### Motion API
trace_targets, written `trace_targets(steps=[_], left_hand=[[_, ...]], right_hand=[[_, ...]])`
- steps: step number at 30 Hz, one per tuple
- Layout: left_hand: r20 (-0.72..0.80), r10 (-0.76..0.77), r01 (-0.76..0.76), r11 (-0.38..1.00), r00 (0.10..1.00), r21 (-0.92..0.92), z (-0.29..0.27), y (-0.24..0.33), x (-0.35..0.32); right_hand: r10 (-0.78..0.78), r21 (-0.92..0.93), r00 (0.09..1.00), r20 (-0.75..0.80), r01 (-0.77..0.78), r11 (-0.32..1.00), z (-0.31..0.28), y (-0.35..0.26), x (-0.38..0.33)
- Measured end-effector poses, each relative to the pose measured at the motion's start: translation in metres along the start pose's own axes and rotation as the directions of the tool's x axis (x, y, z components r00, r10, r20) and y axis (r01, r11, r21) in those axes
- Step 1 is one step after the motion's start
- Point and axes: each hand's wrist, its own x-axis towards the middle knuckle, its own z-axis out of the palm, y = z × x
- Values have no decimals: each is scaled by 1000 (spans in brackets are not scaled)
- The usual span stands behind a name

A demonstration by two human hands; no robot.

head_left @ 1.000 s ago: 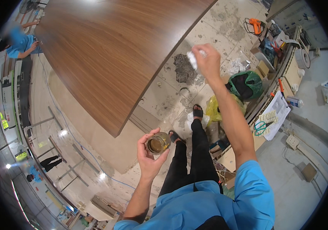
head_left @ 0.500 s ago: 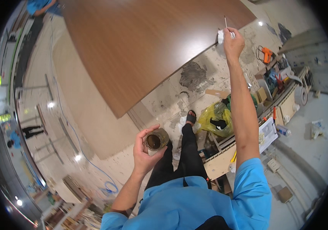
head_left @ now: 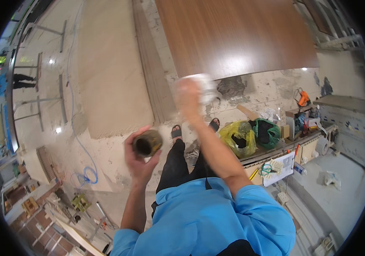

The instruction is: The person applies a liquid finish to the edge of a large wooden tabletop using a small brush and a cloth. The person repeatedly dips the brush into a can and wipes the edge while another person wipes the tabletop surface nearby.

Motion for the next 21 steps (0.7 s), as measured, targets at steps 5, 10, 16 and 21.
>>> trace_targets(steps=[5, 10, 16, 21], left_hand=[[-127, 29, -29, 1000, 991, 4, -72, 11, -8], [-182, 46, -55, 998, 982, -44, -129, 20, -10], [-194, -26, 19, 999, 981, -38, -161, -7, 7], [-91, -4, -9, 989, 996, -146, -137, -17, 54]], right_hand=[[-17, 568, 666, 745, -622, 539, 173, -190, -123], [147, 355, 694, 705, -525, 773, 181, -201, -155], [407, 99, 338, 849, -857, 505, -7, -71, -85], [637, 137, 516, 573, -827, 546, -200, -21, -34]])
